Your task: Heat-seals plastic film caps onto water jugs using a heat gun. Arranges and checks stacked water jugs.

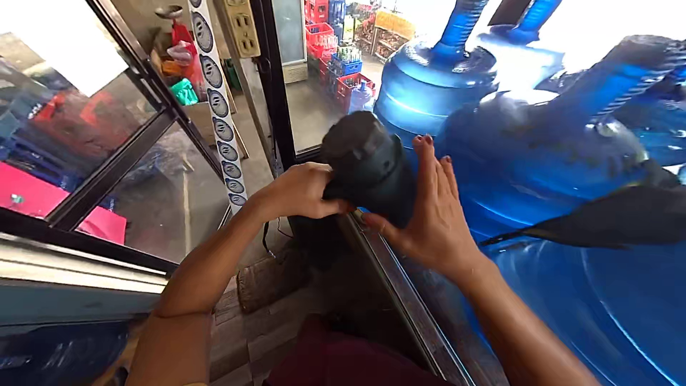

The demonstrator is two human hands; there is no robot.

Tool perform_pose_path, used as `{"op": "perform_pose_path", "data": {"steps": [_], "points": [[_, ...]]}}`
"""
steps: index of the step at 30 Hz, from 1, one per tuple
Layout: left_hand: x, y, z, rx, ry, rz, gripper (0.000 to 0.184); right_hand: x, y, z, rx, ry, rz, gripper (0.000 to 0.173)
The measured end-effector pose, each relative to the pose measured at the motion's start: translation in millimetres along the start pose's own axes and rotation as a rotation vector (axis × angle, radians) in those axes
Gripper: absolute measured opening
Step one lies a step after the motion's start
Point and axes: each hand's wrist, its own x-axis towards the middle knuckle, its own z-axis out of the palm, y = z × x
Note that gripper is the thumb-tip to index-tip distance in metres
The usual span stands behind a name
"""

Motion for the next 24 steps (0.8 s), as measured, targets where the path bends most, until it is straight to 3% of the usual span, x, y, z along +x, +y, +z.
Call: {"op": "perform_pose_path", "data": {"steps": [3, 9, 13, 17, 24], "points": [[11.6, -8.5, -16.9, 0.001, -0.141, -0.022, 0.04, 25.6, 25.1, 19.0, 0.26, -0.141, 0.12, 0.123], [49.9, -33.1, -53.0, 0.182, -0.348, -0.231, 0.047, 61.4, 50.5, 64.0, 0.477, -0.094, 0.205, 0.104], [26.2, -45.3, -86.1, 0.468, 0.025, -0.253, 0.069, 85.5, 63.2, 83.6, 0.494, 0.046, 0.21, 0.101], [-33.6, -54.6, -105.8, 0.51, 0.308, -0.413, 0.061, 113.9, 85.7, 101.5, 0.527, 0.233, 0.206, 0.104], [-102.9, -83.5, -53.1, 0.317, 0.258, -0.519, 0.042, 152.3, 94.2, 122.9, 0.545, 0.295, 0.237, 0.109]]}}
